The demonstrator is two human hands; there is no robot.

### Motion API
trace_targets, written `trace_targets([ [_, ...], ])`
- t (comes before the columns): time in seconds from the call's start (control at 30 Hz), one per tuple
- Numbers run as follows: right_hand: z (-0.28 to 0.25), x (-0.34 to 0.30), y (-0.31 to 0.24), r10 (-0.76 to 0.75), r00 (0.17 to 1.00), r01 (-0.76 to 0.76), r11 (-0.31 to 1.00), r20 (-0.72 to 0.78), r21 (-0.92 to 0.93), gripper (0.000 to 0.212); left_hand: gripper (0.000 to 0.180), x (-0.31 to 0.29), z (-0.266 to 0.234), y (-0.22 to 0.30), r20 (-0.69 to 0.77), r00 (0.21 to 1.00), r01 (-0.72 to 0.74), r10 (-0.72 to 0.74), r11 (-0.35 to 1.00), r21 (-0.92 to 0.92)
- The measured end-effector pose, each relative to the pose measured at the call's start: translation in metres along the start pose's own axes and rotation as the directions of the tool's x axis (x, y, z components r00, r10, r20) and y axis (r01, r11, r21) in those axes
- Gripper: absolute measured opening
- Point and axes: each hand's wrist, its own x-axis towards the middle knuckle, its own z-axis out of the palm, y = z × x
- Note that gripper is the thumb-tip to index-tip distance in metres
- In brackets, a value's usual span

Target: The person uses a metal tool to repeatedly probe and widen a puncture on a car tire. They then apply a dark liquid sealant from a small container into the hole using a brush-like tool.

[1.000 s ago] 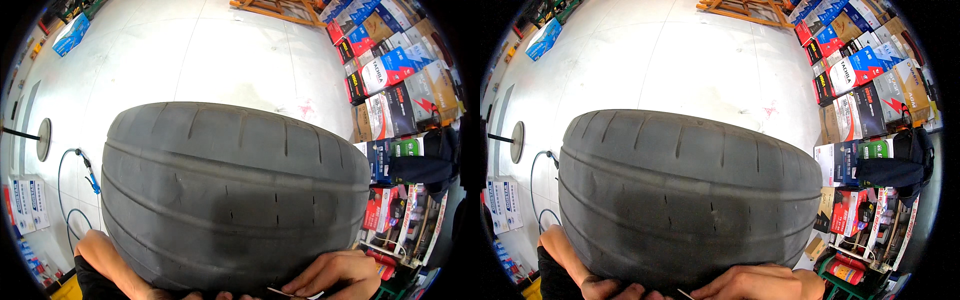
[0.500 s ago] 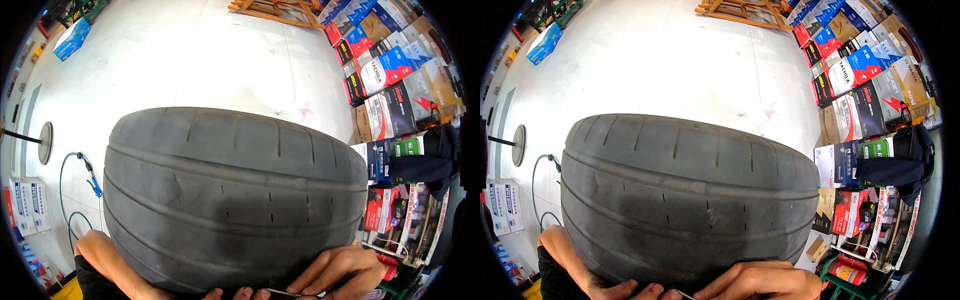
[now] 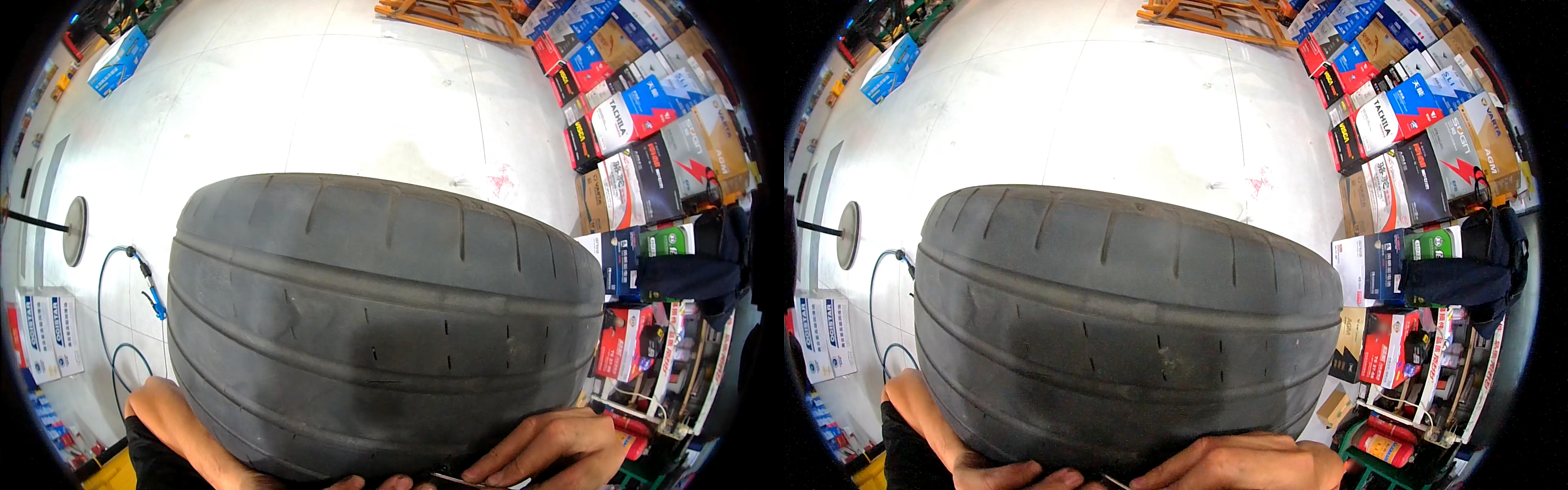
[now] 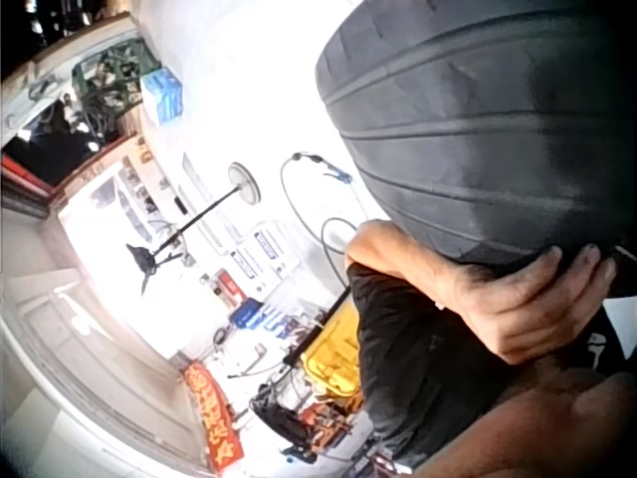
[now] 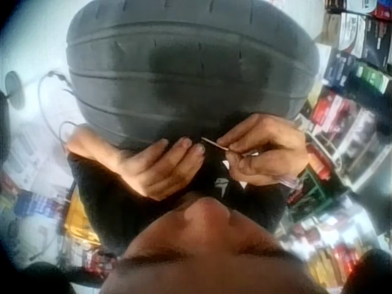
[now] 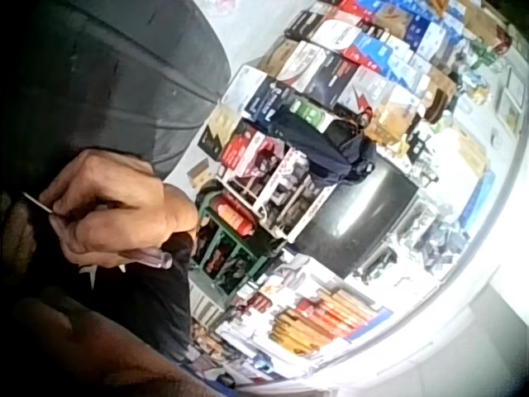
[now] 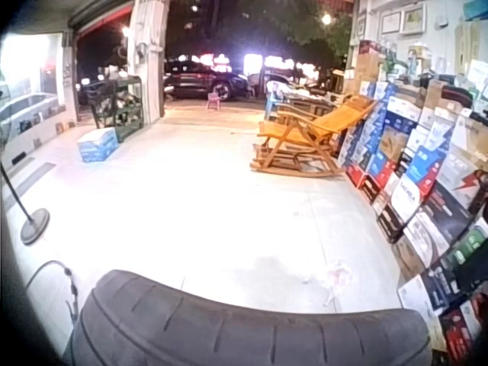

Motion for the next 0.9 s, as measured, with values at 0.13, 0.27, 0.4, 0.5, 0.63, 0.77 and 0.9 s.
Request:
trace_targets([
  [0.13,-0.002,0.003,-0.003,0.028,0.998,-0.025,0.998,0.06,-0.055,0.023,0.034,0.0,-0.003,0.004,0.012,0.998,0.067,-0.067,0.997,-0.035],
  [0.27,0.001,0.002,-0.003,0.018,0.999,-0.016,0.998,0.037,-0.063,0.023,0.033,-0.002,-0.002,-0.003,0.0,1.0,-0.017,0.017,1.0,0.023],
  [0.4,0.002,0.004,-0.004,0.011,0.999,-0.007,0.996,0.036,-0.088,0.024,0.033,-0.001,0.0,0.0,0.017,1.0,-0.022,0.021,0.999,0.049],
  [0.5,0.003,0.007,-0.008,0.031,0.999,-0.026,0.993,0.042,-0.117,0.024,0.032,-0.001,-0.001,-0.002,0.02,0.999,-0.04,0.039,0.995,0.093],
  [0.63,0.004,0.008,-0.008,0.043,0.999,-0.04,0.993,0.023,-0.109,0.027,0.031,0.001,-0.004,0.0,0.061,0.998,0.001,-0.006,0.996,0.09],
  [0.77,0.003,0.007,-0.007,0.016,0.999,-0.012,0.993,0.035,-0.114,0.026,0.031,0.004,-0.003,0.008,0.086,0.993,0.072,-0.079,0.994,0.087],
  [0.9,0.005,0.001,-0.002,-0.009,0.999,0.008,1.0,-0.039,-0.028,0.026,0.033,0.003,-0.003,-0.008,0.072,0.993,-0.1,0.092,0.987,0.124],
])
